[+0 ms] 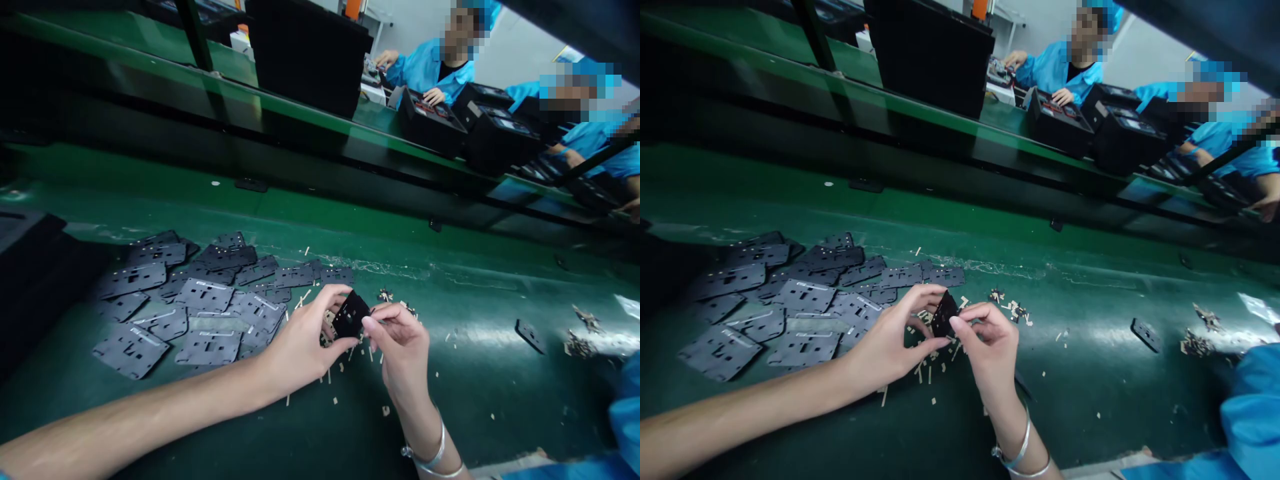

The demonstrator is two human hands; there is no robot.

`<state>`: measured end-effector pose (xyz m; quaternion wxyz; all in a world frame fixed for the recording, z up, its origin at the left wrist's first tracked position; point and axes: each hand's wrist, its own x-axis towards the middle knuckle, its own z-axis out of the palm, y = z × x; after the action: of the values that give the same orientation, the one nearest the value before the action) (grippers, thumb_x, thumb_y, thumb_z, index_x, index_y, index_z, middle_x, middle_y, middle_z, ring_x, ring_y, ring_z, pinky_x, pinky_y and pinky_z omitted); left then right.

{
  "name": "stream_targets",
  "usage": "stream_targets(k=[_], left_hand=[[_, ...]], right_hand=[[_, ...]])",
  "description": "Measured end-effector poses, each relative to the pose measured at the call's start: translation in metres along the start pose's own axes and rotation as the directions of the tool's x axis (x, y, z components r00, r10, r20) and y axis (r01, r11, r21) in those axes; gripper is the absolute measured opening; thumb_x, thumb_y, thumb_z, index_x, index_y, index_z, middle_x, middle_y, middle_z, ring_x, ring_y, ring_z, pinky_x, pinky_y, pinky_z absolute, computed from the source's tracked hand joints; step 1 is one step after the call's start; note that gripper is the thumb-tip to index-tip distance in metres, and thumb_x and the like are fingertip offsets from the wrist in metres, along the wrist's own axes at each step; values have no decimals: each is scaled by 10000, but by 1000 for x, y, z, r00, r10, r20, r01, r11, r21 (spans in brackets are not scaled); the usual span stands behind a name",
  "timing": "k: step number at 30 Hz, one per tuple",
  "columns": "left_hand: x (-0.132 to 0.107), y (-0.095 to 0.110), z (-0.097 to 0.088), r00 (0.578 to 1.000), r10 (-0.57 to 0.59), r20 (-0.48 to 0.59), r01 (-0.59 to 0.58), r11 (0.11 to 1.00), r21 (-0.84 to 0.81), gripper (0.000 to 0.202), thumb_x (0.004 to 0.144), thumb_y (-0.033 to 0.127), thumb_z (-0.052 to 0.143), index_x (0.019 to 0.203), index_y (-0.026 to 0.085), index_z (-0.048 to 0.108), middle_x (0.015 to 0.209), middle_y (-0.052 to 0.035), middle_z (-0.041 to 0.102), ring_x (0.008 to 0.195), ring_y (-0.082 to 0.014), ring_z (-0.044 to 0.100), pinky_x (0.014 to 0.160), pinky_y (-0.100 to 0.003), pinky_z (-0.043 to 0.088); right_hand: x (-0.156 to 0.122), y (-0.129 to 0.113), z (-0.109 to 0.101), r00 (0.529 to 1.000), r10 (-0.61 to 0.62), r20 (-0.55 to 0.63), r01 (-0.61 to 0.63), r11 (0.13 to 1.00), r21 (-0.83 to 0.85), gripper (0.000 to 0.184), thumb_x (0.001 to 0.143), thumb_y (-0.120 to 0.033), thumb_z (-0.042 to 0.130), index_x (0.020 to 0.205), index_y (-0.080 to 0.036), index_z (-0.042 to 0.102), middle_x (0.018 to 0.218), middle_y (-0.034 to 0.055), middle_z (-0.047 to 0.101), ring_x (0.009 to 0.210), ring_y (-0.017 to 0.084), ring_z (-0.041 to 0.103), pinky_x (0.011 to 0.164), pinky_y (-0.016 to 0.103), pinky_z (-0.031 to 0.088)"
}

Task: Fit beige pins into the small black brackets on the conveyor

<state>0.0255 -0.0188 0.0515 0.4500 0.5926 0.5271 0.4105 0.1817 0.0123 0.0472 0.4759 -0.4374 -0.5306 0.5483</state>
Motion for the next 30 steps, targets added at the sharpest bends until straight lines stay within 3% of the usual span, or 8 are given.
stream_targets(k=[3,8,15,25,30], left_hand=[[0,-1,-1,998,61,10,-61,998,26,513,773,138,596,1210,254,353,1111,-50,564,731,-134,617,643,-274,546],[0,-2,-2,981,195,8,-195,976,95,509,792,106,549,1240,245,352,1173,-62,542,1031,-199,563,720,-261,552],[-1,-4,-5,943,331,-24,-320,925,205,522,798,55,516,1267,222,360,1162,-66,556,1033,-188,558,888,-337,501],[2,-8,-6,854,518,-44,-474,811,343,477,804,12,476,1253,152,394,1132,-98,576,1073,-210,519,917,-381,475],[5,-7,-10,799,601,0,-545,724,423,482,808,-18,443,1256,151,390,1144,-111,572,1074,-224,508,877,-391,502]], right_hand=[[2,0,-1,996,59,59,-64,995,79,91,683,-184,742,681,-186,652,709,-18,591,487,50,485,390,148,358],[4,-1,0,991,90,103,-109,974,198,110,639,-186,764,654,-184,656,657,-21,583,464,54,501,362,136,350],[3,-2,1,983,121,137,-150,962,227,132,623,-216,772,658,-183,649,639,-12,595,470,75,521,355,149,364],[4,-5,1,958,184,219,-243,927,287,175,626,-261,768,641,-175,616,585,-6,622,467,84,534,355,144,360],[6,-8,-1,916,268,300,-356,887,295,214,607,-270,771,646,-171,586,587,3,641,468,91,540,348,144,341]])
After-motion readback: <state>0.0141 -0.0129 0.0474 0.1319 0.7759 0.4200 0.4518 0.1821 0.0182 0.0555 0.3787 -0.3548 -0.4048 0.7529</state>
